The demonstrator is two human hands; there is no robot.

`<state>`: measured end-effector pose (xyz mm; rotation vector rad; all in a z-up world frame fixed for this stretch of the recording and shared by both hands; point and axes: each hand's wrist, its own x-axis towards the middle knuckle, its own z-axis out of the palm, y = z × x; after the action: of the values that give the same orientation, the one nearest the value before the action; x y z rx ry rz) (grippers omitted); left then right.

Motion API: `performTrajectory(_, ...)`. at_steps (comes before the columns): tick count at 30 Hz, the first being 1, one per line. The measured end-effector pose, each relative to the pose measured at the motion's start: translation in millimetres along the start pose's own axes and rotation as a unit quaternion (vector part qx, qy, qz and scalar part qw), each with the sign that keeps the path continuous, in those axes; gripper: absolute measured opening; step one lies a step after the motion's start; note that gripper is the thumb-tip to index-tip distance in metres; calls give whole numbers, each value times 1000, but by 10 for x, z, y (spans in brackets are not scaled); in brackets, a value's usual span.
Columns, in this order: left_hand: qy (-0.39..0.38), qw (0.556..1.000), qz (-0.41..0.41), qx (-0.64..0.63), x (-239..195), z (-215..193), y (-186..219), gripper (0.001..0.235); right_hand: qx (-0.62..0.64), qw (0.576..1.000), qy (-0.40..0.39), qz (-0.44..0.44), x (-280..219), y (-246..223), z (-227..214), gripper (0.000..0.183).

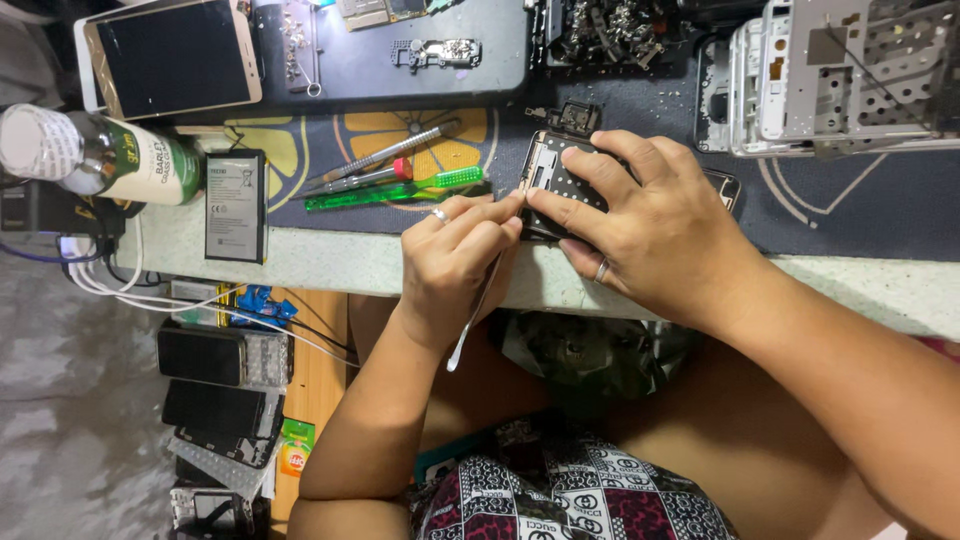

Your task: The person cleans the interior of a disassembled mobile phone chassis using a cotton swab. They wipe along the edges and internal surfaces of the metal frame, focusing on small crevices and contact points.

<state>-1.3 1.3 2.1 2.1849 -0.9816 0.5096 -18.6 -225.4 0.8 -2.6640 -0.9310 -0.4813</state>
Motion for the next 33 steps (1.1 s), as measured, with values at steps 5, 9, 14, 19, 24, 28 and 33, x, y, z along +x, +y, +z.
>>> performTrajectory(5, -4, 1000, 3, 21, 12, 31, 6, 13, -9, 1000, 2, -3, 0, 12, 8, 51)
performTrajectory(9, 3, 999, -22, 28, -21, 56, 4, 14, -8, 1000, 5, -11, -8, 12, 14, 52)
performTrajectory(14, 33, 998, -47, -36, -64, 21, 29, 15, 13, 1000, 8, -19, 24, 13, -30, 53)
performTrajectory(19, 31, 998, -50, -18, -126, -10, 69, 14, 12, 1000, 14, -19, 22, -26, -67, 49)
performTrajectory(24, -10, 1000, -26, -5, -174, -65, 79, 14, -2, 999, 7, -51, 25, 35, -71, 51)
performTrajectory(28, -19, 1000, 12, -4, -111, -77, 108, 14, 40, 998, 20, -50, 18, 37, -72, 47)
performTrajectory(33, -35, 999, 2, -6, -189, -97, 109, 14, 46, 998, -1, -40, -56, -9, -10, 52)
